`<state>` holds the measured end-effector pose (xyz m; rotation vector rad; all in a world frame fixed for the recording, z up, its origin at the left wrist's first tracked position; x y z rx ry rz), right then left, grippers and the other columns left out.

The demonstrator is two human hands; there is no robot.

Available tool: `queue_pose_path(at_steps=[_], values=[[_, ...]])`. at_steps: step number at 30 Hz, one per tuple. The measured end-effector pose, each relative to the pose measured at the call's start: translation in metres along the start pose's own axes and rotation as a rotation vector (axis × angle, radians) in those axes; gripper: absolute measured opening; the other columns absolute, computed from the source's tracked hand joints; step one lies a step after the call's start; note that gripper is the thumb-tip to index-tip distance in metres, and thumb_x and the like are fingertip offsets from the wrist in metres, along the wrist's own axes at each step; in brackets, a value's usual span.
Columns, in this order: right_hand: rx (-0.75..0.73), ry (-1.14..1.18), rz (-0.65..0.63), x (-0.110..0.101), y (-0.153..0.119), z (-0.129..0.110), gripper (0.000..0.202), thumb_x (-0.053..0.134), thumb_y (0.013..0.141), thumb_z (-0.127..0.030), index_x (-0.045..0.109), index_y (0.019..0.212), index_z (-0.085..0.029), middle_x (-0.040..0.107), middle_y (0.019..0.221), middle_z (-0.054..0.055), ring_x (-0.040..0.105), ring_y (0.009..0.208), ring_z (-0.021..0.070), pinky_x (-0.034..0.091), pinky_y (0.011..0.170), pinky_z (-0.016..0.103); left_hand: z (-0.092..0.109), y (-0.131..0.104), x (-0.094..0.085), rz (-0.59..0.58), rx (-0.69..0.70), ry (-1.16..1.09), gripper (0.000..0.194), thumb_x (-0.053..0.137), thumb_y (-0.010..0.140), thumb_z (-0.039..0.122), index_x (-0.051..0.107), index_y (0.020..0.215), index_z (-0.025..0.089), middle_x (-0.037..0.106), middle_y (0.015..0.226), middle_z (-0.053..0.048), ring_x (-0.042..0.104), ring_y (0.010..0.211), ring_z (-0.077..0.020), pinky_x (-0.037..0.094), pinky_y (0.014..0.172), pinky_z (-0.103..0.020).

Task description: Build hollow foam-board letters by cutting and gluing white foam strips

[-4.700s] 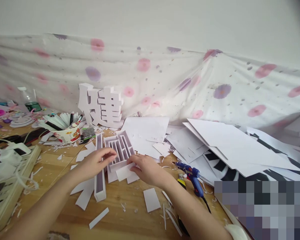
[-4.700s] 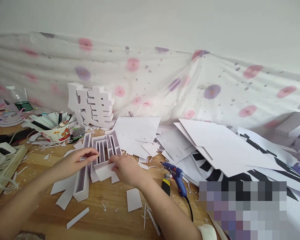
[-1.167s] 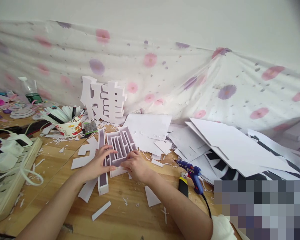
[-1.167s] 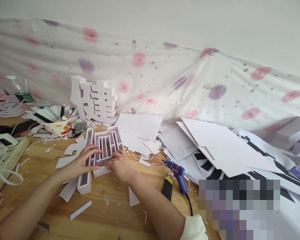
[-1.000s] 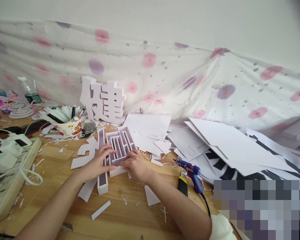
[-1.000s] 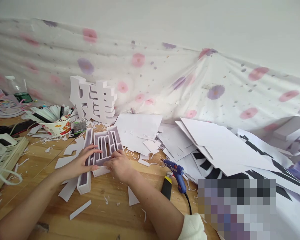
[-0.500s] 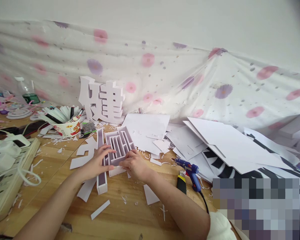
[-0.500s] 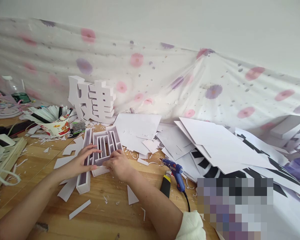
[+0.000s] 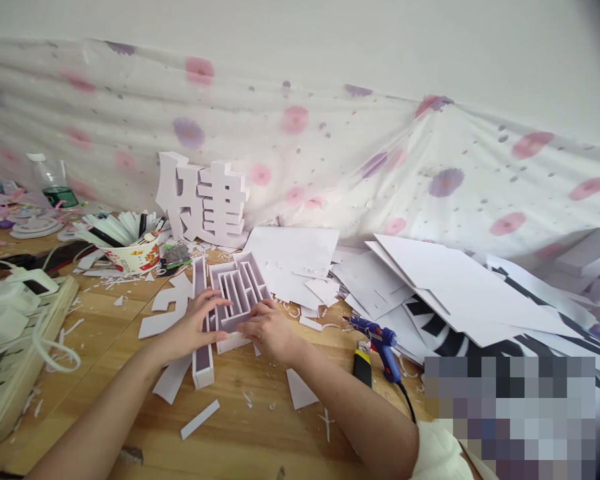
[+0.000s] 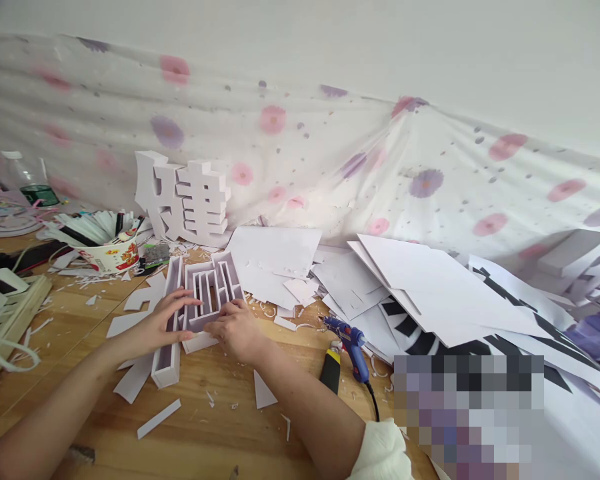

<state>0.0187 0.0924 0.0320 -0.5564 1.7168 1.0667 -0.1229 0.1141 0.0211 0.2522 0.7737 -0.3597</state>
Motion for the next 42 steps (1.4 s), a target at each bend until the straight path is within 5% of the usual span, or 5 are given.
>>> queue_pose_path(at_steps=[19, 25, 35, 42], values=[[0.02, -0.019, -0.052, -0.001, 0.003, 0.0, 0.021, 0.053, 0.085, -0.016, 0.067, 0.099, -0.021, 0.069, 0.083, 0.003, 0.05, 0.09, 0.0188, 0.03, 0.086, 0.033, 0.003, 0.002, 0.0, -0.015, -0.017, 0.028, 0.045, 0.06, 0.075, 0.039, 0.048, 0.117, 0.027, 0.027, 0.138, -0.008, 0.019, 0.135, -0.0308, 0.038, 0.097, -0.04], [0.051, -0.018, -0.097, -0.002, 0.004, -0.001, 0.02, 0.052, 0.086, -0.016, 0.068, 0.096, -0.022, 0.068, 0.081, 0.003, 0.05, 0.089, 0.0183, 0.032, 0.083, 0.031, 0.002, 0.004, 0.001, -0.058, -0.058, 0.031, 0.048, 0.06, 0.074, 0.039, 0.046, 0.118, 0.026, 0.025, 0.138, -0.01, 0.016, 0.135, -0.0332, 0.046, 0.086, -0.037], [0.091, -0.173, -0.074, 0.004, 0.006, -0.011, 0.008, 0.059, 0.078, -0.024, 0.064, 0.082, -0.02, 0.064, 0.075, 0.003, 0.048, 0.084, 0.0208, 0.032, 0.085, 0.035, 0.002, 0.006, 0.001, -0.046, -0.018, 0.044, 0.048, 0.062, 0.072, 0.033, 0.046, 0.117, 0.024, 0.029, 0.133, -0.011, 0.028, 0.128, -0.0315, 0.044, 0.087, -0.039], [0.325, -0.266, 0.084, 0.021, 0.004, -0.024, 0.029, 0.065, 0.066, -0.036, 0.058, 0.086, -0.015, 0.061, 0.086, 0.009, 0.046, 0.089, 0.0247, 0.027, 0.096, 0.04, 0.008, 0.004, -0.001, -0.065, -0.044, 0.044, 0.05, 0.062, 0.071, 0.03, 0.045, 0.119, 0.025, 0.028, 0.135, -0.011, 0.043, 0.114, -0.0273, 0.046, 0.082, -0.037]])
Point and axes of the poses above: each hand's wrist, its own y-axis towards the middle knuckle, its own x-axis out of the palm, z = x × y, the point moved 7 cm from there along y, towards the middle knuckle
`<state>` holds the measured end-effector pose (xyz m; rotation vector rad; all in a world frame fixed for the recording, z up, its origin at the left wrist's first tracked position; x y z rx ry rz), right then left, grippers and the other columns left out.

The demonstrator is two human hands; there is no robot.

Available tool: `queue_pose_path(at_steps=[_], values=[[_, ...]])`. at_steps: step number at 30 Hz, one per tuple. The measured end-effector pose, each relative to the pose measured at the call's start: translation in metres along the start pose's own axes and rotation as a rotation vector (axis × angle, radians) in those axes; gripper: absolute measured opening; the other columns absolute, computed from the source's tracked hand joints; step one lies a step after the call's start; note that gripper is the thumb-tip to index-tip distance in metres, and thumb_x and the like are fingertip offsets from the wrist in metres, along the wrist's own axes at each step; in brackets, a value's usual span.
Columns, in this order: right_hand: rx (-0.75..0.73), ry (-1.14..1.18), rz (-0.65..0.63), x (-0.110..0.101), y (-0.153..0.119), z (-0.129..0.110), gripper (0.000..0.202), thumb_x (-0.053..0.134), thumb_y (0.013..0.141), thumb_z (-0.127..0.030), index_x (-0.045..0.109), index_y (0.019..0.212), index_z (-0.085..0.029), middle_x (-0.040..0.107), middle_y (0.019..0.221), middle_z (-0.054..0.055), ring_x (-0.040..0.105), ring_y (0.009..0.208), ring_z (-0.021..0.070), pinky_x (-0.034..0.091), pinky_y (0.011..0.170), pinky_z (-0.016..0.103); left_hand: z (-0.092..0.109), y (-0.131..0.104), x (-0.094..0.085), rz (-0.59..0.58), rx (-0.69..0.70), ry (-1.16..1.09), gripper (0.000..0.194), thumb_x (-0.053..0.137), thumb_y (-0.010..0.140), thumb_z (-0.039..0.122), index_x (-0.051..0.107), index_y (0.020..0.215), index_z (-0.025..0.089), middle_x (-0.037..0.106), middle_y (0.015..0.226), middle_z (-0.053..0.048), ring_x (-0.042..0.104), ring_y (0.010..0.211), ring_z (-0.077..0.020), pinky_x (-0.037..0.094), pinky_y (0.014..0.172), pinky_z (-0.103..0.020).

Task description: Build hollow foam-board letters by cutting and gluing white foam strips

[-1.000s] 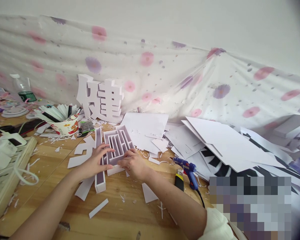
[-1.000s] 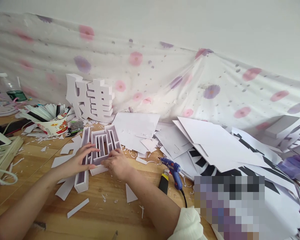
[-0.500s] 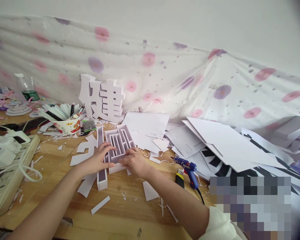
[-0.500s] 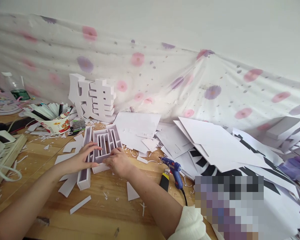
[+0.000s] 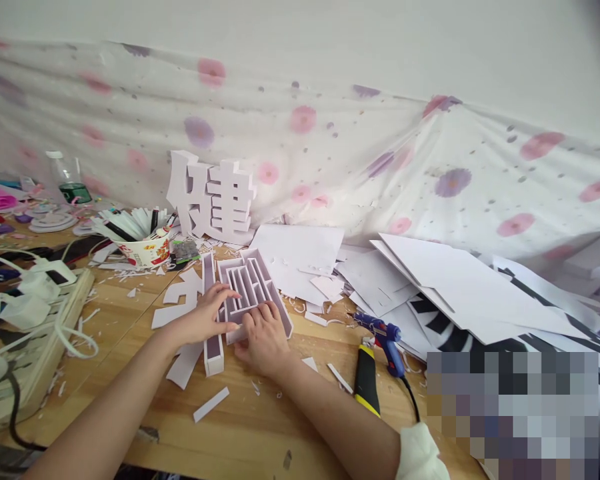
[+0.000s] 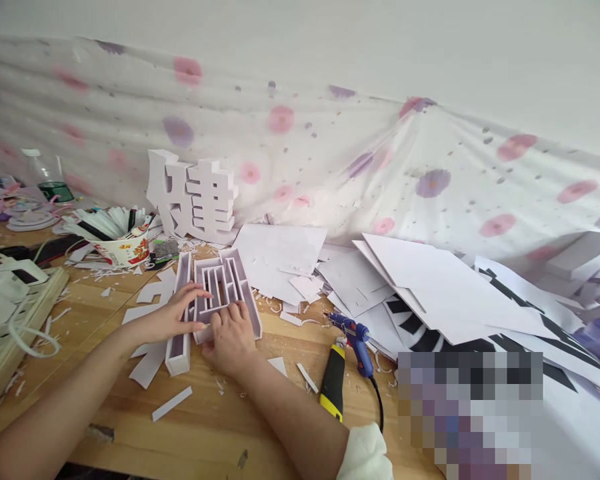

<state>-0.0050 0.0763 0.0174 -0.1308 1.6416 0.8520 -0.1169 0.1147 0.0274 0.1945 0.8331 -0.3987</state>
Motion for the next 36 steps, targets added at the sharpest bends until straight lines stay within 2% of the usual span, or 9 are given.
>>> queue_pose_path(at_steps=[4, 8, 14, 18, 21, 27, 32, 34, 36], values=[[0.03, 0.021, 0.008, 0.002, -0.001, -0.001, 0.037, 0.067, 0.067, -0.044, 0.056, 0.088, -0.016, 0.06, 0.088, 0.008, 0.045, 0.091, 0.025, 0.026, 0.098, 0.042, 0.0, 0.0, 0.0, 0.008, 0.007, -0.003, 0.049, 0.061, 0.071, 0.029, 0.046, 0.118, 0.025, 0.029, 0.134, -0.01, 0.042, 0.115, -0.0273, 0.046, 0.083, -0.037], [0.033, 0.011, 0.007, 0.005, -0.001, 0.0, 0.035, 0.067, 0.071, -0.044, 0.055, 0.088, -0.016, 0.059, 0.089, 0.008, 0.045, 0.092, 0.0248, 0.026, 0.098, 0.043, -0.005, 0.001, 0.001, 0.02, 0.016, -0.001, 0.049, 0.062, 0.071, 0.03, 0.046, 0.118, 0.026, 0.028, 0.134, -0.009, 0.036, 0.122, -0.0295, 0.045, 0.085, -0.037], [-0.06, -0.004, 0.003, 0.002, -0.004, 0.003, 0.022, 0.065, 0.074, -0.028, 0.055, 0.088, -0.016, 0.058, 0.091, 0.009, 0.045, 0.094, 0.0249, 0.03, 0.096, 0.042, -0.007, 0.002, 0.003, 0.003, -0.01, -0.027, 0.05, 0.062, 0.071, 0.032, 0.045, 0.118, 0.026, 0.025, 0.136, -0.009, 0.028, 0.128, -0.0305, 0.043, 0.09, -0.041], [-0.056, -0.015, 0.066, -0.004, -0.007, 0.013, 0.017, 0.054, 0.078, -0.016, 0.055, 0.095, -0.016, 0.057, 0.095, 0.009, 0.045, 0.094, 0.0245, 0.033, 0.094, 0.042, -0.006, 0.002, 0.002, 0.003, 0.001, 0.007, 0.048, 0.063, 0.07, 0.033, 0.047, 0.114, 0.027, 0.029, 0.136, -0.008, 0.018, 0.135, -0.0299, 0.029, 0.105, -0.048], [-0.058, -0.015, 0.113, -0.006, -0.009, 0.016, 0.02, 0.047, 0.081, -0.01, 0.055, 0.098, -0.016, 0.057, 0.098, 0.009, 0.044, 0.094, 0.0236, 0.034, 0.094, 0.043, -0.004, 0.002, 0.001, 0.007, -0.005, 0.015, 0.048, 0.064, 0.07, 0.033, 0.048, 0.114, 0.027, 0.03, 0.136, -0.008, 0.014, 0.136, -0.0296, 0.023, 0.107, -0.049], [-0.051, 0.016, 0.157, -0.007, -0.012, 0.014, 0.022, 0.048, 0.078, -0.007, 0.057, 0.097, -0.013, 0.055, 0.1, 0.011, 0.044, 0.096, 0.0242, 0.034, 0.094, 0.042, -0.001, -0.001, 0.002, 0.0, -0.042, -0.022, 0.049, 0.063, 0.07, 0.03, 0.046, 0.115, 0.026, 0.028, 0.135, -0.009, 0.022, 0.133, -0.0297, 0.03, 0.104, -0.046], [-0.001, 0.144, 0.112, -0.024, -0.013, 0.018, 0.035, 0.052, 0.075, -0.005, 0.052, 0.11, -0.012, 0.052, 0.108, 0.012, 0.044, 0.101, 0.0242, 0.038, 0.09, 0.039, -0.002, -0.001, 0.002, -0.004, -0.042, -0.029, 0.049, 0.063, 0.071, 0.032, 0.046, 0.116, 0.025, 0.025, 0.137, -0.01, 0.019, 0.134, -0.0302, 0.03, 0.104, -0.045], [0.001, 0.162, 0.069, -0.033, -0.015, 0.022, 0.028, 0.053, 0.078, -0.007, 0.054, 0.105, -0.015, 0.054, 0.104, 0.01, 0.046, 0.097, 0.0228, 0.04, 0.084, 0.036, -0.002, -0.001, 0.002, 0.0, -0.027, -0.033, 0.048, 0.063, 0.072, 0.035, 0.047, 0.116, 0.026, 0.025, 0.137, -0.009, 0.02, 0.134, -0.0303, 0.032, 0.102, -0.045], [0.017, 0.138, 0.036, -0.042, -0.018, 0.029, 0.01, 0.054, 0.082, -0.012, 0.057, 0.09, -0.018, 0.057, 0.091, 0.006, 0.049, 0.088, 0.0206, 0.04, 0.078, 0.034, 0.0, -0.001, 0.001, 0.009, -0.011, -0.034, 0.047, 0.062, 0.073, 0.037, 0.047, 0.116, 0.026, 0.026, 0.136, -0.009, 0.02, 0.134, -0.0303, 0.036, 0.099, -0.043]])
Point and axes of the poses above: each hand's wrist, its own y-axis towards the middle knuckle, its own x-axis out of the palm, z = x × y, the point moved 7 cm from there along y, towards the middle knuckle
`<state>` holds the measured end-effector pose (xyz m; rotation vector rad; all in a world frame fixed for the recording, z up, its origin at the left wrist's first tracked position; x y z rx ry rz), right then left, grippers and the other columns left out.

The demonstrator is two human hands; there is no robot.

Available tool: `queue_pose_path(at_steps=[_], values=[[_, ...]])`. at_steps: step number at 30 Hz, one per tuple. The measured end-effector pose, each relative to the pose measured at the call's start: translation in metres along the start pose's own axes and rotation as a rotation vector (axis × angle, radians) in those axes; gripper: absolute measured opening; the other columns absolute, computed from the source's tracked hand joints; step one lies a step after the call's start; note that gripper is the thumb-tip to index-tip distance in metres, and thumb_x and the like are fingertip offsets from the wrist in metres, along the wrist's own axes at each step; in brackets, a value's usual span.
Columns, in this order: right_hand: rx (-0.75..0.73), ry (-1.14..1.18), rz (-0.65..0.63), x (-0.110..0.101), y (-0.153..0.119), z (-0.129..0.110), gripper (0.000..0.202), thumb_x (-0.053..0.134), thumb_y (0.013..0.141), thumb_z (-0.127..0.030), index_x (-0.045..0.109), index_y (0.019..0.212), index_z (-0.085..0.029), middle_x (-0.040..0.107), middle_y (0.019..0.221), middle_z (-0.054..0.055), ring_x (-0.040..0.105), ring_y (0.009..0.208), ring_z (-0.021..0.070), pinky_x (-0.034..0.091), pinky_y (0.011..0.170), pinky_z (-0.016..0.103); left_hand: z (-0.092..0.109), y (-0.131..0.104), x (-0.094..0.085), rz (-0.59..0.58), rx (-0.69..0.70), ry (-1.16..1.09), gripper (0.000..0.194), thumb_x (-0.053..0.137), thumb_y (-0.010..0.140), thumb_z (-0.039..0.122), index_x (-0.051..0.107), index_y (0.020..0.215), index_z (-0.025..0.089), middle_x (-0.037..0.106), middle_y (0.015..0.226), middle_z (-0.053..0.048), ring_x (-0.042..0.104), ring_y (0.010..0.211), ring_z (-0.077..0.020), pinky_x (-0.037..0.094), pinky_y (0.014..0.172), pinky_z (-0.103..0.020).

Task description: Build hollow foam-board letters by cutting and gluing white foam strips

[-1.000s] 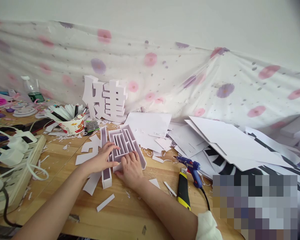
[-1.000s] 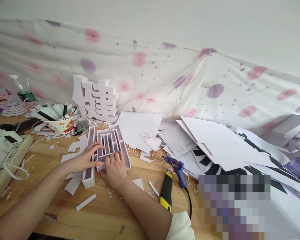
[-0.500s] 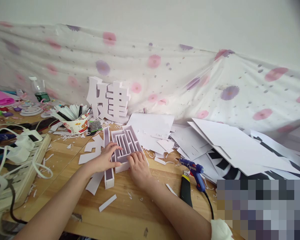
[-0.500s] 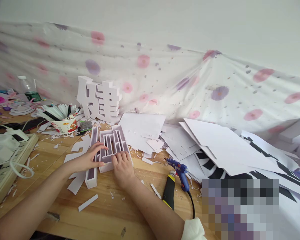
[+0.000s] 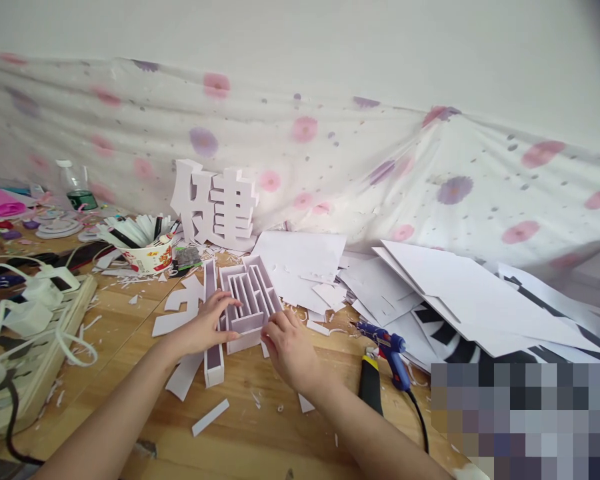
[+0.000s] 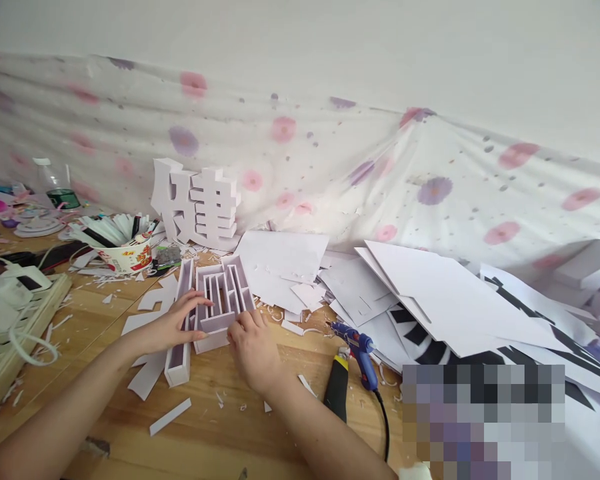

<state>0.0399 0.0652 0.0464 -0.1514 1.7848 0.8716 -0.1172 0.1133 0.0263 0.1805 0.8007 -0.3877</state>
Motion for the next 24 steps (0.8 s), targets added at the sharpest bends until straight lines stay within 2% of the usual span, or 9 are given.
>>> queue_pose_path(at_steps=[2, 6, 11, 15, 19, 21, 24], values=[[0.02, -0.035, -0.01, -0.007, -0.003, 0.007, 0.01, 0.053, 0.085, -0.015, 0.057, 0.078, -0.019, 0.058, 0.079, 0.003, 0.049, 0.079, 0.0189, 0.038, 0.074, 0.032, 0.0, 0.0, 0.0, -0.004, -0.004, -0.008, 0.047, 0.062, 0.073, 0.038, 0.047, 0.116, 0.026, 0.026, 0.137, -0.01, 0.02, 0.133, -0.0313, 0.041, 0.093, -0.041], [0.01, -0.053, -0.002, -0.008, -0.006, 0.014, 0.012, 0.051, 0.087, -0.013, 0.059, 0.079, -0.019, 0.061, 0.075, 0.002, 0.048, 0.078, 0.018, 0.034, 0.074, 0.031, -0.002, 0.0, 0.0, -0.012, -0.006, -0.015, 0.048, 0.062, 0.073, 0.04, 0.047, 0.117, 0.027, 0.025, 0.138, -0.01, 0.025, 0.131, -0.0327, 0.046, 0.085, -0.038], [-0.004, -0.051, 0.002, 0.005, 0.006, 0.013, 0.013, 0.052, 0.087, -0.013, 0.061, 0.081, -0.02, 0.063, 0.075, 0.002, 0.048, 0.08, 0.0185, 0.032, 0.074, 0.031, -0.001, 0.001, 0.001, -0.008, -0.015, -0.017, 0.048, 0.061, 0.073, 0.039, 0.047, 0.116, 0.026, 0.025, 0.137, -0.01, 0.018, 0.133, -0.033, 0.046, 0.086, -0.038], [0.011, -0.026, -0.014, 0.005, 0.017, 0.012, 0.012, 0.052, 0.087, -0.014, 0.063, 0.084, -0.019, 0.065, 0.077, 0.002, 0.048, 0.08, 0.0183, 0.033, 0.074, 0.031, -0.002, 0.002, 0.002, -0.025, -0.047, -0.014, 0.049, 0.062, 0.071, 0.038, 0.046, 0.116, 0.024, 0.024, 0.137, -0.011, 0.018, 0.133, -0.0333, 0.044, 0.09, -0.042], [-0.084, -0.024, -0.097, 0.004, 0.023, 0.003, 0.008, 0.06, 0.084, -0.024, 0.065, 0.09, -0.022, 0.064, 0.087, 0.003, 0.048, 0.087, 0.0196, 0.033, 0.077, 0.032, -0.002, 0.003, -0.001, 0.02, 0.016, 0.011, 0.047, 0.064, 0.07, 0.039, 0.048, 0.113, 0.026, 0.031, 0.132, -0.009, 0.024, 0.132, -0.0309, 0.032, 0.102, -0.047], [-0.16, -0.043, -0.16, 0.009, 0.027, -0.003, 0.011, 0.064, 0.081, -0.027, 0.065, 0.091, -0.022, 0.065, 0.088, 0.003, 0.048, 0.089, 0.0204, 0.033, 0.077, 0.033, -0.003, 0.003, -0.001, 0.035, 0.036, 0.005, 0.047, 0.064, 0.071, 0.039, 0.049, 0.113, 0.027, 0.032, 0.132, -0.008, 0.026, 0.131, -0.0301, 0.033, 0.102, -0.045], [-0.255, -0.074, -0.25, 0.023, 0.032, -0.012, 0.004, 0.064, 0.08, -0.023, 0.066, 0.082, -0.021, 0.067, 0.076, 0.003, 0.049, 0.085, 0.0208, 0.033, 0.076, 0.034, -0.004, 0.003, 0.0, 0.029, 0.017, -0.005, 0.049, 0.064, 0.07, 0.037, 0.048, 0.115, 0.025, 0.029, 0.134, -0.01, 0.027, 0.13, -0.0305, 0.036, 0.099, -0.044]])
Point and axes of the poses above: each hand's wrist, its own y-axis towards the middle knuckle, its own x-axis out of the palm, z = x × y, the point moved 7 cm from there along y, towards the middle knuckle
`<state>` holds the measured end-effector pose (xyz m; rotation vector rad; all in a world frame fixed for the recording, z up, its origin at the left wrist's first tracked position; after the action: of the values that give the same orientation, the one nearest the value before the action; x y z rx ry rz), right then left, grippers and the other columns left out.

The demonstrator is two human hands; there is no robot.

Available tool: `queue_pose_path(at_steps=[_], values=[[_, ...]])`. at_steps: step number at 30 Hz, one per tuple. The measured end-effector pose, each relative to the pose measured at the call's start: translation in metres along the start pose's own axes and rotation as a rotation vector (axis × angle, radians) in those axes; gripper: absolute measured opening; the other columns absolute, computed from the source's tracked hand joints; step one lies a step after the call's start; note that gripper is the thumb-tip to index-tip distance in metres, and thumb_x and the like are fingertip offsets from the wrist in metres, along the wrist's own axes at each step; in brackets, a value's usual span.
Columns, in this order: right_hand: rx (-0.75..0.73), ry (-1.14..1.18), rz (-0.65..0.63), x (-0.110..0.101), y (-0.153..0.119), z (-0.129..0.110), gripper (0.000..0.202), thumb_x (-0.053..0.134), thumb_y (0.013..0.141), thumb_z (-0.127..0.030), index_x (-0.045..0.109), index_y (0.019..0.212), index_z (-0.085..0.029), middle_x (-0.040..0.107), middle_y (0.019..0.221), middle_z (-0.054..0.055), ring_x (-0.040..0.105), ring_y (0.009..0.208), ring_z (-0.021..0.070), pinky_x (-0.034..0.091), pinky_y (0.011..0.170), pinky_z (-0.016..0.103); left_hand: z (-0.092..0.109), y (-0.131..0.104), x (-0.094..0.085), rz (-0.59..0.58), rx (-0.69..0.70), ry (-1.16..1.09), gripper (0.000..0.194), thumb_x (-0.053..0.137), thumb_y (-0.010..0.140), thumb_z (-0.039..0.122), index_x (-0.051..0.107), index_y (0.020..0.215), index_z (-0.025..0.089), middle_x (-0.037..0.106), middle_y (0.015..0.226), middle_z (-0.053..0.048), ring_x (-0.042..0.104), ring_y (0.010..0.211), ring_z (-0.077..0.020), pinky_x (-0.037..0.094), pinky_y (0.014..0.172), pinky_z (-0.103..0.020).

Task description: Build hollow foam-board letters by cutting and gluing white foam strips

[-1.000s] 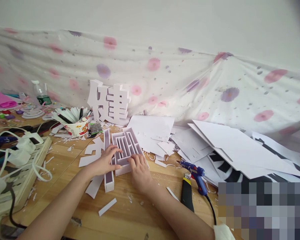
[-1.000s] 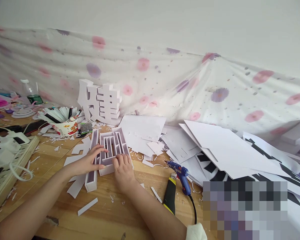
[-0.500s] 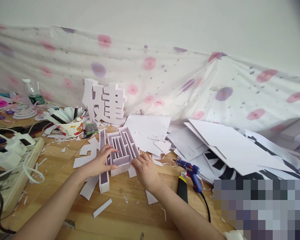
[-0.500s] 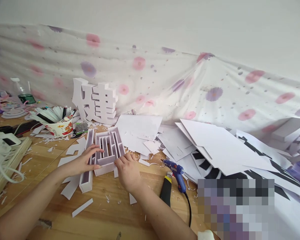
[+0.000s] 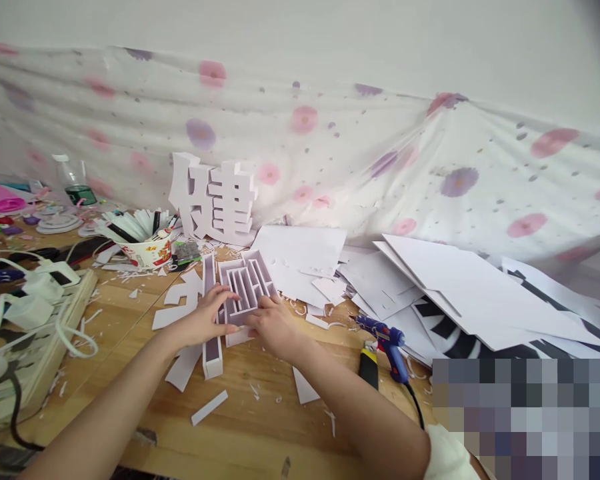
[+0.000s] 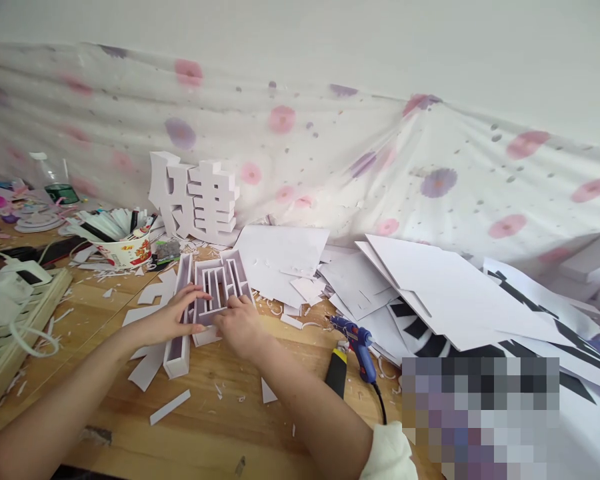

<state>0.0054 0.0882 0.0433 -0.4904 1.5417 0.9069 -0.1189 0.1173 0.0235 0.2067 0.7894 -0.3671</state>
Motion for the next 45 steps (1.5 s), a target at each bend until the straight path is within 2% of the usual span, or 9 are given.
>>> queue_pose_path(at_steps=[6, 15, 20, 24, 29, 33, 36, 39, 45], values=[[-0.064, -0.041, -0.117, 0.014, 0.014, -0.007, 0.006, 0.064, 0.079, -0.022, 0.068, 0.076, -0.019, 0.065, 0.064, 0.004, 0.053, 0.082, 0.0211, 0.034, 0.074, 0.033, -0.001, 0.001, 0.001, -0.008, -0.032, -0.006, 0.05, 0.066, 0.068, 0.036, 0.049, 0.114, 0.025, 0.027, 0.136, -0.01, 0.027, 0.13, -0.0313, 0.038, 0.098, -0.043], [-0.095, -0.033, -0.141, 0.014, 0.016, -0.006, 0.009, 0.06, 0.082, -0.022, 0.067, 0.079, -0.018, 0.066, 0.069, 0.005, 0.053, 0.086, 0.0213, 0.036, 0.076, 0.034, -0.004, 0.001, 0.001, -0.007, -0.002, 0.008, 0.05, 0.063, 0.071, 0.038, 0.047, 0.117, 0.026, 0.028, 0.136, -0.01, 0.029, 0.129, -0.0297, 0.039, 0.097, -0.043], [-0.001, 0.052, -0.008, -0.016, -0.006, -0.005, 0.019, 0.059, 0.083, -0.028, 0.062, 0.1, -0.019, 0.066, 0.094, 0.006, 0.05, 0.093, 0.0212, 0.039, 0.081, 0.034, -0.003, 0.0, -0.002, 0.026, 0.034, 0.063, 0.048, 0.061, 0.073, 0.045, 0.049, 0.116, 0.027, 0.034, 0.135, -0.009, 0.02, 0.134, -0.0311, 0.034, 0.102, -0.044], [0.219, 0.245, 0.263, -0.067, -0.078, 0.011, 0.035, 0.059, 0.084, -0.031, 0.05, 0.115, -0.018, 0.061, 0.11, 0.007, 0.05, 0.104, 0.0202, 0.041, 0.09, 0.034, -0.009, 0.0, -0.003, 0.059, 0.058, 0.129, 0.05, 0.056, 0.075, 0.051, 0.049, 0.118, 0.027, 0.033, 0.14, -0.008, 0.022, 0.135, -0.0311, 0.029, 0.106, -0.045], [0.669, 0.118, 0.501, -0.091, -0.235, 0.053, 0.019, 0.051, 0.086, -0.027, 0.051, 0.105, -0.023, 0.063, 0.102, 0.007, 0.058, 0.097, 0.0219, 0.049, 0.081, 0.035, -0.023, 0.001, -0.001, 0.07, 0.024, 0.17, 0.051, 0.049, 0.078, 0.054, 0.046, 0.122, 0.028, 0.03, 0.144, -0.006, 0.019, 0.137, -0.029, 0.03, 0.106, -0.045], [1.04, -0.116, 0.47, -0.09, -0.365, 0.066, 0.024, 0.04, 0.087, -0.028, 0.053, 0.106, -0.025, 0.064, 0.098, 0.006, 0.062, 0.092, 0.0227, 0.05, 0.074, 0.035, -0.029, 0.003, 0.0, 0.153, 0.064, 0.146, 0.051, 0.049, 0.076, 0.056, 0.048, 0.118, 0.028, 0.034, 0.142, -0.006, 0.02, 0.137, -0.0306, 0.024, 0.108, -0.049], [1.263, -0.261, 0.35, -0.09, -0.43, 0.055, 0.034, 0.033, 0.08, -0.02, 0.051, 0.108, -0.027, 0.066, 0.101, 0.003, 0.062, 0.088, 0.0219, 0.049, 0.066, 0.033, -0.03, 0.005, 0.001, 0.177, 0.09, 0.143, 0.052, 0.049, 0.075, 0.057, 0.047, 0.117, 0.028, 0.035, 0.141, -0.007, 0.02, 0.137, -0.0304, 0.019, 0.109, -0.052], [1.308, -0.297, 0.294, -0.091, -0.455, 0.042, 0.038, 0.032, 0.077, -0.019, 0.05, 0.109, -0.028, 0.066, 0.102, 0.001, 0.063, 0.085, 0.0206, 0.048, 0.066, 0.032, -0.028, 0.007, 0.0, 0.172, 0.107, 0.16, 0.05, 0.048, 0.074, 0.058, 0.048, 0.115, 0.028, 0.038, 0.138, -0.008, 0.021, 0.136, -0.0295, 0.019, 0.109, -0.052], [1.117, -0.276, 0.272, -0.086, -0.448, 0.034, 0.039, 0.034, 0.076, -0.019, 0.055, 0.108, -0.028, 0.061, 0.109, 0.002, 0.059, 0.101, 0.0202, 0.047, 0.08, 0.032, -0.026, 0.007, -0.003, 0.189, 0.107, 0.216, 0.052, 0.046, 0.075, 0.061, 0.049, 0.116, 0.028, 0.04, 0.137, -0.007, 0.023, 0.136, -0.0294, 0.021, 0.109, -0.051]])
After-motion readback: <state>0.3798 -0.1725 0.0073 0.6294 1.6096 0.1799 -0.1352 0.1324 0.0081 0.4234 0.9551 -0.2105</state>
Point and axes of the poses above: each hand's wrist, its own y-axis towards the middle knuckle, its own x-axis out of the palm, z = x × y, the point moved 7 cm from there along y, towards the middle knuckle
